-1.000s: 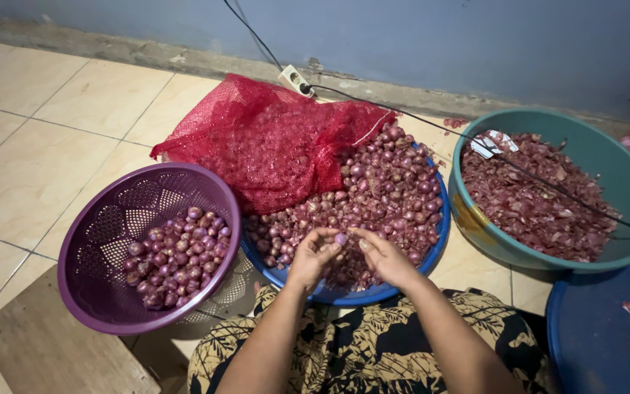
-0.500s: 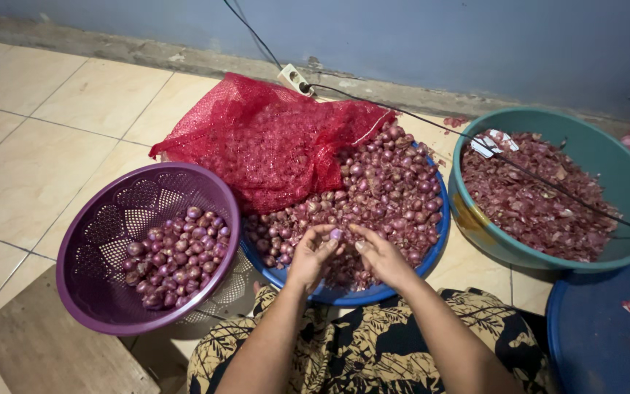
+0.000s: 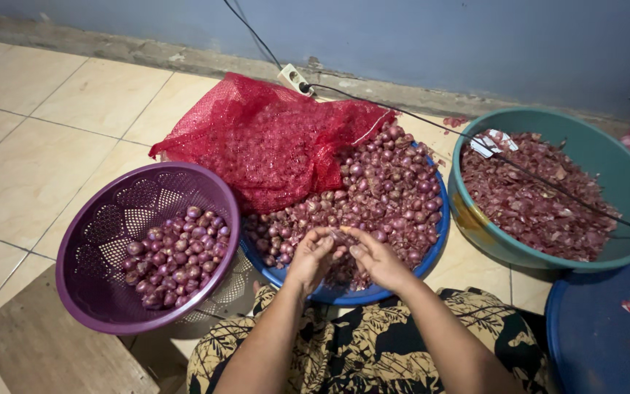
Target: The person sits on the floor peeling dry outer skins off shallots by hand, placing peeled shallots into a purple colander and discarded skins into a green basin. They occasionally use a small knife to trim the shallot ends and continue peeling from a large blue tray of unpeeled shallots.
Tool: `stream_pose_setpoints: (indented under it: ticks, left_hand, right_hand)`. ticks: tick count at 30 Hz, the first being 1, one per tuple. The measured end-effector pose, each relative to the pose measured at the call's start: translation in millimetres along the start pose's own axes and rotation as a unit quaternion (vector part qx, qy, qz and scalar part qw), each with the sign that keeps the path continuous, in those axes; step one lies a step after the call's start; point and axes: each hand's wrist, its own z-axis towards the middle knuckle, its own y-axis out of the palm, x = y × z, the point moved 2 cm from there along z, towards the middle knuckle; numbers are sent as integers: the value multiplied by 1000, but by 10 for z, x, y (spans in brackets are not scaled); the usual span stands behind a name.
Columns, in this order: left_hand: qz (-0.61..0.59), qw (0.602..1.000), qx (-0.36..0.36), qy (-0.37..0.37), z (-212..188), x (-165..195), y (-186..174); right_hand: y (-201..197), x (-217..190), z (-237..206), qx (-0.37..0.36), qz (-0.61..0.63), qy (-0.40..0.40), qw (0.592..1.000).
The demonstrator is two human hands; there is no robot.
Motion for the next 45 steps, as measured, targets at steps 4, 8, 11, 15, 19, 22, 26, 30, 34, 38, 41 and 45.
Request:
stream_pose_setpoints:
  ticks: [4,8,11,15,19,22,26,30,34,38,41,45]
  left_hand:
    - [1,1000,-20,-7,-16,-1,0]
    - [27,999,-17,-27,-29,-7,46]
    - [14,999,-4,-31,-29,9,87]
    - [-3,1000,16,-18,-17,18,97]
    - [-1,1000,7,3,-19,24,70]
    - [36,999,-4,-19,-30,-17,51]
    - [118,991,47,-29,-21,-63,64]
    - [333,929,85,136,-124,322,69]
    - [509,777,242,281,-555,1326,46]
    - [726,414,385,392,-845,1855,213]
    - [715,444,280,462,-626,1447,321]
    - [890,436,124,44,15,564,82]
  right_hand:
    - [90,61,48,43,-17,4,999]
    - [30,79,98,88,-81,61,991]
    - [-46,68,91,68,3,123,990]
    - [-13,3,43,31,36,-2,999]
    - [98,79,54,29,-67,17,997]
    - [119,118,105,46,16,-59,997]
    - [70,186,157,38,34,36,998]
    - [2,222,158,63,-42,73,994]
    - [-44,299,214,71,-76,27,994]
    - [-60,439,274,66,-115,104,986]
    - [-57,454,300,87,-104,84,987]
    - [-81,464,300,134,-162,16,978]
